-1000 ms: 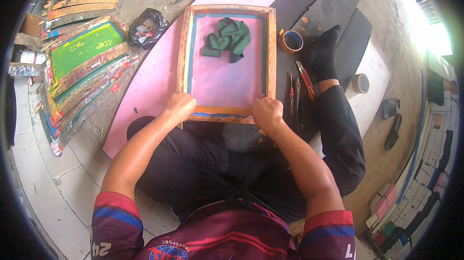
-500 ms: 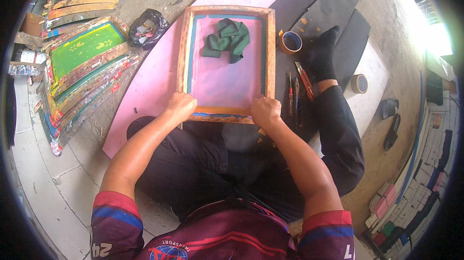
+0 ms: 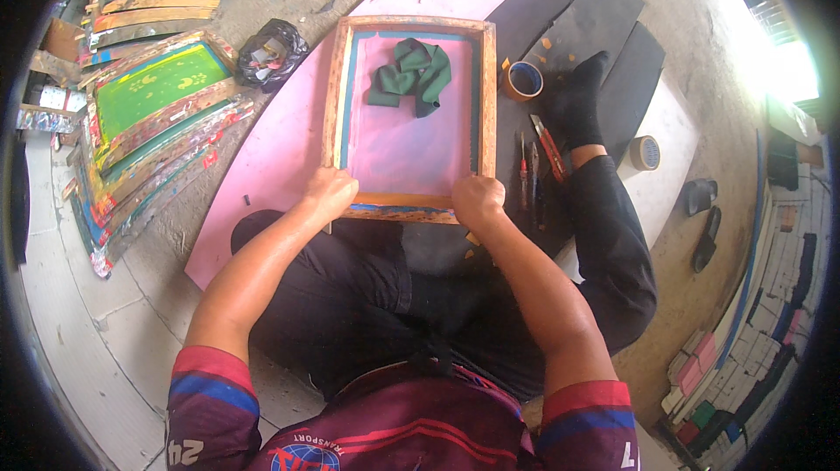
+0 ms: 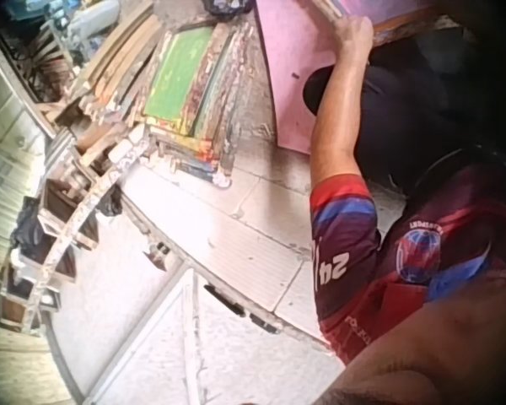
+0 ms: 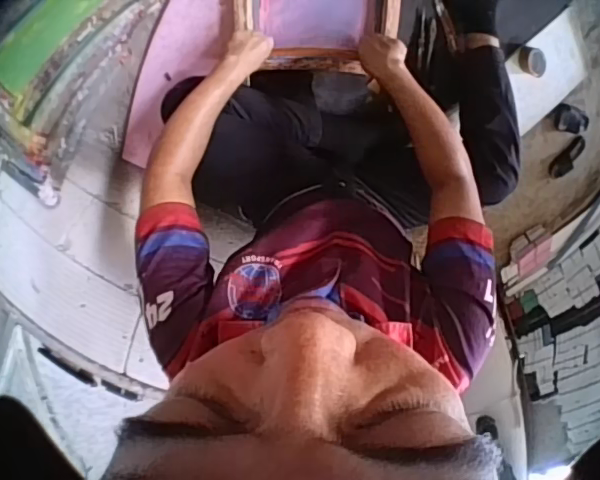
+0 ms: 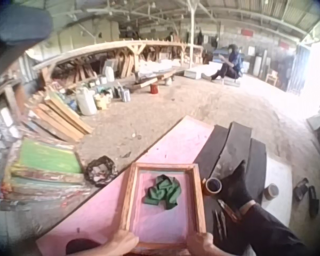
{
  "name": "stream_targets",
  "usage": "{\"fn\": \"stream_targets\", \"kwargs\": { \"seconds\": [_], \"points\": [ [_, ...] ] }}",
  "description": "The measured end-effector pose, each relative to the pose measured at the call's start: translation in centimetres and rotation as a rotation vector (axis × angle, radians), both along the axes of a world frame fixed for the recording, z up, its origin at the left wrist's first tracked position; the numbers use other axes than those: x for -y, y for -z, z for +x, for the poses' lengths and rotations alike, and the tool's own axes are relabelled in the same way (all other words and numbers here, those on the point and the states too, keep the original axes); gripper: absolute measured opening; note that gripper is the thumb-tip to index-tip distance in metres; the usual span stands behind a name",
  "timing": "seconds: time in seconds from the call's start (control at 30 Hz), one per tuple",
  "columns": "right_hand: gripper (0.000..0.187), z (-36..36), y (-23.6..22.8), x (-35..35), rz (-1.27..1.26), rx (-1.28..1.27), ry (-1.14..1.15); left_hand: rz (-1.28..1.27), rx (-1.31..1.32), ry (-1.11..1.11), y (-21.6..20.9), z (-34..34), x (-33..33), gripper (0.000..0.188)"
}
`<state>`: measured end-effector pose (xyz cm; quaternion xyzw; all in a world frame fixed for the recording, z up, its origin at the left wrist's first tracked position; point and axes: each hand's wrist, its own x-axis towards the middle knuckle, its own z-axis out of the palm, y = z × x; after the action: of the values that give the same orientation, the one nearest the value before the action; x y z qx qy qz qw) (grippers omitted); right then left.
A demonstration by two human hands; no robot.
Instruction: The person sits on the floor and uses pliers to remove staples from a wooden frame with a pink mesh. They then wipe the pink surface with a cloth and apply orange tape along the frame edges, pressing it down and trimming excess with scissors.
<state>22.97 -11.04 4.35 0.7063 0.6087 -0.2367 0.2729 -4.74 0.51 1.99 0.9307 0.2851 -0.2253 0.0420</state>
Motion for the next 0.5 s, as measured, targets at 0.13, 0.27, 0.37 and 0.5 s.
{"fn": "stream_targets", "kwargs": {
  "seconds": [0.13, 0.27, 0.37, 0.5],
  "points": [
    [0.022, 0.0, -1.0, 0.1, -0.008, 0.0, 0.016, 0.014, 0.003, -0.004, 0.7, -0.2, -0.1, 0.008],
    [0.019, 2.2, -1.9, 1.4, 0.26, -0.11, 0.092, 0.002, 0.123, -0.042, 2.2, -1.6, -0.4, 0.009],
    [0.02, 3.9, -1.7, 3.1, 0.567, -0.306, 0.153, -0.055, 0.109, -0.126, -1.2, -0.6, -0.6, 0.022],
    [0.035, 2.1, -1.0, 3.6, 0.607, -0.602, 0.032, -0.26, 0.563, -0.215, -0.6, -0.8, 0.9, 0.041]
  ]
}}
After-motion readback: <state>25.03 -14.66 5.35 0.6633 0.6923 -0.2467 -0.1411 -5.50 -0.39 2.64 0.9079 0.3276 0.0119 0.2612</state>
